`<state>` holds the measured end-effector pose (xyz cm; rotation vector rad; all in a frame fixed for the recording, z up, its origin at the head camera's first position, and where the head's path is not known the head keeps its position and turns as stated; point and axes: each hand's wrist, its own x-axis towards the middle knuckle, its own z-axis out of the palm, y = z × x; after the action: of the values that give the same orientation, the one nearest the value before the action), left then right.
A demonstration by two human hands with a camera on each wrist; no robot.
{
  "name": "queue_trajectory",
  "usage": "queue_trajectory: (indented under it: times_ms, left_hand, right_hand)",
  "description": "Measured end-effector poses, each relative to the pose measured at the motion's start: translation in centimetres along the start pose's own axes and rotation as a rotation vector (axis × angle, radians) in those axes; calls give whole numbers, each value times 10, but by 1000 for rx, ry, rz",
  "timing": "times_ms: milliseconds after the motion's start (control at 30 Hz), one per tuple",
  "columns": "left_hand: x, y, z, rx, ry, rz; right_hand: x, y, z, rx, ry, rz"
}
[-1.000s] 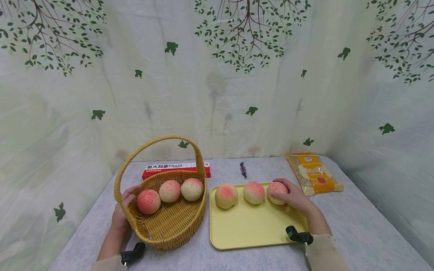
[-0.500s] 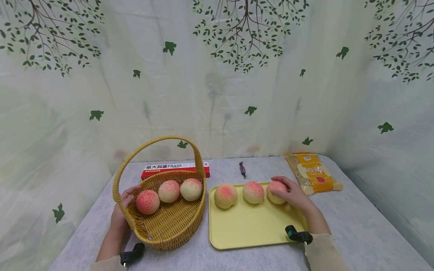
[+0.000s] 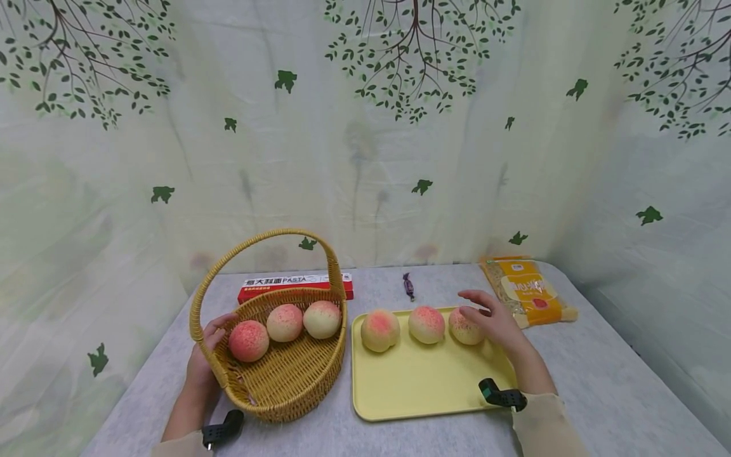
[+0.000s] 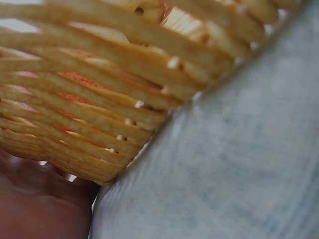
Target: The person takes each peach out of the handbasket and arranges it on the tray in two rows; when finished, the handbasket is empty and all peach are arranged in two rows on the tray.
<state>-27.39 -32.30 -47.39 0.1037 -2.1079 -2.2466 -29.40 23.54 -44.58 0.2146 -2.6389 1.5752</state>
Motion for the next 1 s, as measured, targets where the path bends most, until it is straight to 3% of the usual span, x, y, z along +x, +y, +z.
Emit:
queue_trajectory:
  times_ms: [167, 400, 700, 1000]
  left_hand:
    - [-1, -3, 0, -29, -11, 40]
    - [0, -6, -1, -41, -3, 85]
    - [0, -6, -2, -48, -7, 81]
    - [-1, -4, -1, 16, 7, 51]
  right_hand:
    - [3, -8, 1, -25, 57, -45]
    - [4, -28, 8, -56, 119, -193]
    - [4, -51, 33, -20, 129, -314]
    - [2, -65, 59, -37, 52, -383]
